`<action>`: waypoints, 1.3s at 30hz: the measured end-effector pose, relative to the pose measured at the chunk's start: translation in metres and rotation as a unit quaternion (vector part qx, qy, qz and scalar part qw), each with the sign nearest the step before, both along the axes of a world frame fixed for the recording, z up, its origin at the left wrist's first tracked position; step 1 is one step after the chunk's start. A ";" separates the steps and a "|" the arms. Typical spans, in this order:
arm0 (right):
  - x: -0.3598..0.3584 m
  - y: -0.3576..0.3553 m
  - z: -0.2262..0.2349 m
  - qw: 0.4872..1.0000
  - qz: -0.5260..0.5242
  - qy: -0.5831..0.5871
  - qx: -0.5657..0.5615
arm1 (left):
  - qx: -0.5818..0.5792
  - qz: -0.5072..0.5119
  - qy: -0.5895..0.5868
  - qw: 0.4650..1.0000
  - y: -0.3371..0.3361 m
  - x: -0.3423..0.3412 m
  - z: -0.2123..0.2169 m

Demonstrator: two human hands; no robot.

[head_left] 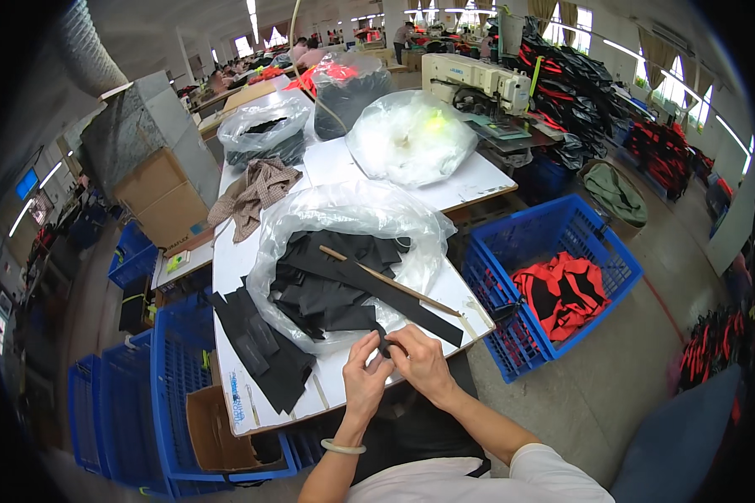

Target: Preparing and folding black fabric straps at an industrial workbench.

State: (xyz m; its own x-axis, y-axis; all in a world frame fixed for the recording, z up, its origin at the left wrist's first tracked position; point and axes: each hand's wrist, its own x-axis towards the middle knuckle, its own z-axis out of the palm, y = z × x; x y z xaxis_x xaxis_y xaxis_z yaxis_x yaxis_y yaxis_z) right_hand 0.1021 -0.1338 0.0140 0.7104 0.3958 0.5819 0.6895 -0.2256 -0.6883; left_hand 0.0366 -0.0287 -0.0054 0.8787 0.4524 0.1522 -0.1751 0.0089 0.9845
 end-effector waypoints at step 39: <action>-0.017 0.037 -0.022 0.999 -0.021 0.037 0.013 | -0.180 0.169 -0.039 0.968 0.001 0.000 -0.021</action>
State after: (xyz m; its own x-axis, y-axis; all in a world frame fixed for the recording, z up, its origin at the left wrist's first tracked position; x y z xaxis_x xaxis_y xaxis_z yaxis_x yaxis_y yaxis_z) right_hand 0.0848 -0.0966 -0.0079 0.7678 0.3499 0.5367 0.6267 -0.2356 -0.7428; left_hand 0.0362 -0.0275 -0.0264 0.6634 0.7482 -0.0102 -0.3009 0.2793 0.9118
